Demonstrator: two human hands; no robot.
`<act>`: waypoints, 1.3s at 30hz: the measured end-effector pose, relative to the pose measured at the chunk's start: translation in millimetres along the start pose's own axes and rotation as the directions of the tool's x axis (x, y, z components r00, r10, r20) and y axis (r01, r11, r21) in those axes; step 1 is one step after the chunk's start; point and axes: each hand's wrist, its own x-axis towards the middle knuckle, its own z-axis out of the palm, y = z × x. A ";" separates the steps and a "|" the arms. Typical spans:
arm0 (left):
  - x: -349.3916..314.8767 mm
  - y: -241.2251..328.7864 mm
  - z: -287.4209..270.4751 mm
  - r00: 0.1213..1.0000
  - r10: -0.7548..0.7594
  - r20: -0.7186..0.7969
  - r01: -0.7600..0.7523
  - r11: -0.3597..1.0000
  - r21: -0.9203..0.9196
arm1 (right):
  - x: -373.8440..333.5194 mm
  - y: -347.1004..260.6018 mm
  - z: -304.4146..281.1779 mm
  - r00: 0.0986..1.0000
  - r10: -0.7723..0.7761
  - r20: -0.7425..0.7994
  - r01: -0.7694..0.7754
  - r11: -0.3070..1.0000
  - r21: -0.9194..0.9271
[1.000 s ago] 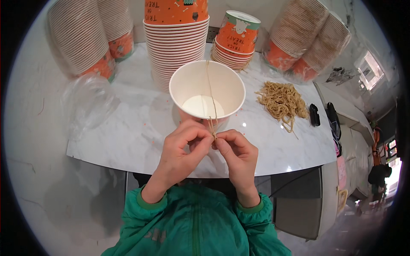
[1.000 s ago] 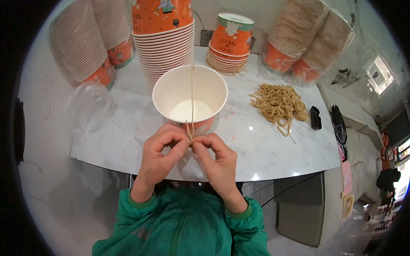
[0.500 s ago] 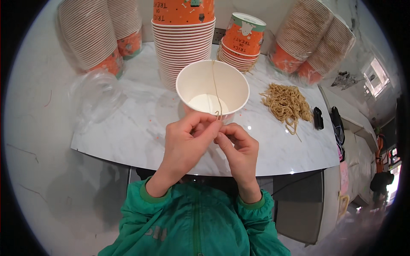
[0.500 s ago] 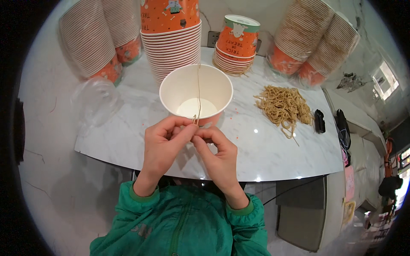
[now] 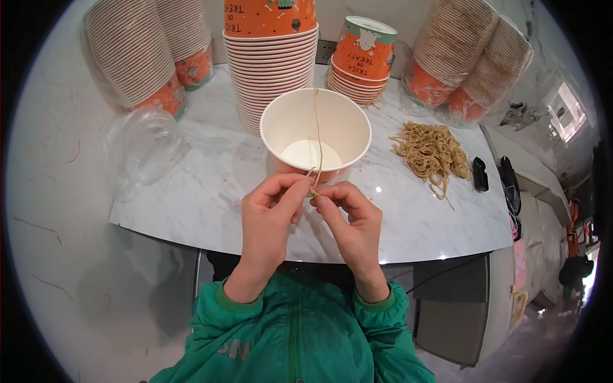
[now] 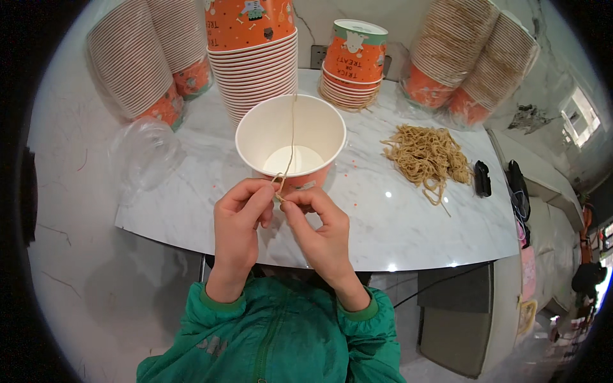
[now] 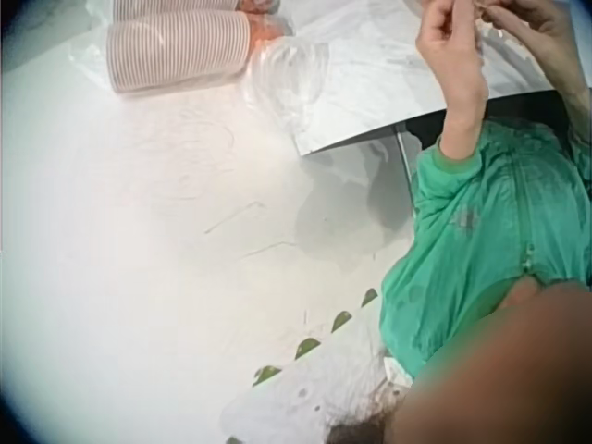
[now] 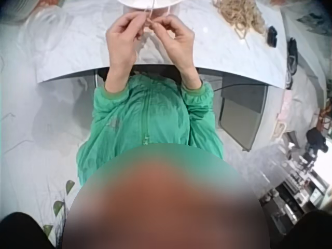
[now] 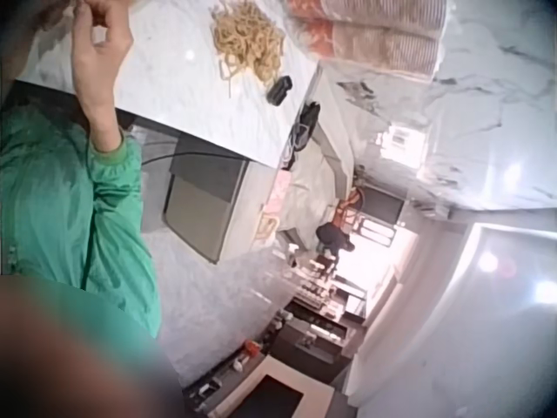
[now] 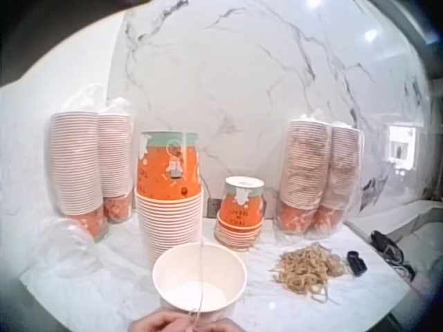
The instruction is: The recorder is manually tying thin strings onto the rims of decorated paper cups at a workstation.
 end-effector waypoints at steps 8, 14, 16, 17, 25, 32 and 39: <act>-0.9 -4.4 -2.8 0.995 0.096 -0.040 -0.098 0.995 -0.031 | -0.7 4.4 2.4 0.997 0.071 0.033 -0.072 0.996 0.044; -0.1 -3.5 -5.9 0.995 0.099 -0.028 -0.100 0.995 -0.025 | -2.5 1.1 5.7 0.986 0.169 0.000 -0.165 0.962 0.218; -0.2 -1.9 -6.9 0.991 0.126 -0.039 -0.124 0.991 0.040 | 1.7 4.0 0.8 0.986 0.165 0.038 -0.169 0.952 0.254; -0.9 0.1 -7.2 0.991 0.127 -0.040 -0.125 0.991 0.040 | 3.3 4.2 -0.4 0.984 0.158 0.077 -0.173 0.941 0.290; -2.5 4.5 -8.1 0.995 0.101 0.001 -0.101 0.988 0.118 | 4.9 -0.8 5.0 0.976 0.197 0.094 -0.216 0.935 0.282; -1.7 5.6 -10.0 0.994 0.109 -0.009 -0.107 0.985 0.133 | 5.5 -1.0 7.4 0.958 0.274 0.086 -0.287 0.914 0.286; -0.7 5.4 -10.2 0.995 0.098 0.018 -0.099 0.986 0.134 | 2.7 1.9 3.0 0.967 0.249 0.058 -0.255 0.937 0.237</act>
